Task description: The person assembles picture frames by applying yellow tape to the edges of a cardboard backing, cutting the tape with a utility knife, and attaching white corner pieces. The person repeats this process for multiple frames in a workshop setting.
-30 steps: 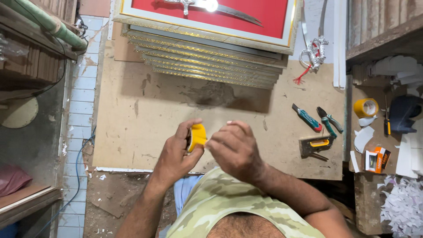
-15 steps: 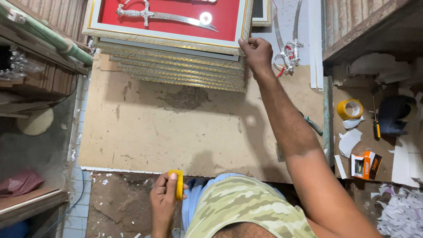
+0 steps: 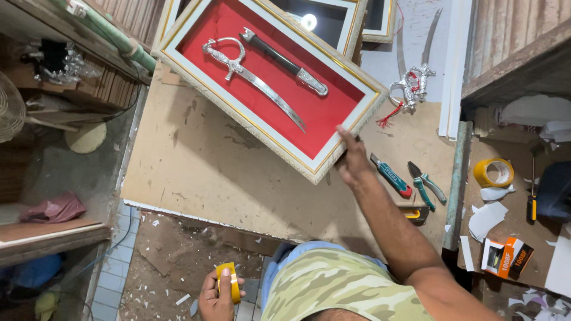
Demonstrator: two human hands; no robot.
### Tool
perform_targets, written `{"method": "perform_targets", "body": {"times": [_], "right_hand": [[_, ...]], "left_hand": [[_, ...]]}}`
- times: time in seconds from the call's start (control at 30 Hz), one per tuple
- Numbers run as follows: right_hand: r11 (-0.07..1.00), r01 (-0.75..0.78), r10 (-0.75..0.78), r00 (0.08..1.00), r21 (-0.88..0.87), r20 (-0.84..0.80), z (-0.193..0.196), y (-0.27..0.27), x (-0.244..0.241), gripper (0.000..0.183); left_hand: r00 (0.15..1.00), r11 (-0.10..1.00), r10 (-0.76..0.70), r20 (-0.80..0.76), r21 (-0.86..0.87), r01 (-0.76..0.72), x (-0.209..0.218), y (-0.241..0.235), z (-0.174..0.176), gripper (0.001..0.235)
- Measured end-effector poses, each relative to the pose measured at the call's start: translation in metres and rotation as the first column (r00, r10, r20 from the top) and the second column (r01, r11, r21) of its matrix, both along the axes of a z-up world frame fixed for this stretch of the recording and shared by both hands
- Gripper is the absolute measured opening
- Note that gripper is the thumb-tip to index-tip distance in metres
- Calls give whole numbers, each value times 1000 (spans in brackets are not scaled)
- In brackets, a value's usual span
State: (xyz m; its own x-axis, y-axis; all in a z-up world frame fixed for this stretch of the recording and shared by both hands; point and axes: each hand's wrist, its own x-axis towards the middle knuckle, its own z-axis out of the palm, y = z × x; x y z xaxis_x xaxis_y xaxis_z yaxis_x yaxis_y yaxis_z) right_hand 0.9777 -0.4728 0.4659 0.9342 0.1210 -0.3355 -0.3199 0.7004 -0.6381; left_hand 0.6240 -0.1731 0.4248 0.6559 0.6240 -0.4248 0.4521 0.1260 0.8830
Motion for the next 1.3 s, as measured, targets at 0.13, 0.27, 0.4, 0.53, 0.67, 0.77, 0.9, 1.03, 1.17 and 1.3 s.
{"method": "perform_targets", "body": {"times": [0.13,0.27,0.4,0.53,0.67,0.77,0.9,1.03,1.17,1.3], "right_hand": [[978,-206,205,972,3,117,8,-27,14,69],[956,-273,290,932,-105,217,9,-25,-13,69],[971,-125,180,944,-204,276,0,-8,-45,59],[870,12,233,871,-493,433,8,14,-54,33],[755,136,445,613,-641,653,39,46,-70,43],[685,295,627,228,-666,745,62,66,-78,48],[595,436,775,-90,-675,626,67,87,-89,41],[471,548,878,-215,-691,428,44,93,-105,39],[398,691,917,-300,-603,262,5,95,-116,45],[357,698,933,-293,-621,208,-35,87,-125,46]], "left_hand": [[996,999,-2,89,44,-2,-9,0,-3,28],[997,1000,12,82,15,-14,-5,-8,-1,28],[1000,1000,22,19,-22,-22,0,-21,4,28],[999,997,24,23,-75,-22,-2,-24,11,28],[996,993,81,49,-95,-76,-7,-19,13,27],[989,987,135,65,-92,-129,-18,-20,9,27],[983,980,177,52,-107,-171,-32,-16,4,28],[983,978,174,54,-129,-166,-41,-13,-3,30],[982,978,157,100,-156,-141,-39,-4,-10,30],[993,994,58,101,-101,-48,-35,6,-11,29]]}}
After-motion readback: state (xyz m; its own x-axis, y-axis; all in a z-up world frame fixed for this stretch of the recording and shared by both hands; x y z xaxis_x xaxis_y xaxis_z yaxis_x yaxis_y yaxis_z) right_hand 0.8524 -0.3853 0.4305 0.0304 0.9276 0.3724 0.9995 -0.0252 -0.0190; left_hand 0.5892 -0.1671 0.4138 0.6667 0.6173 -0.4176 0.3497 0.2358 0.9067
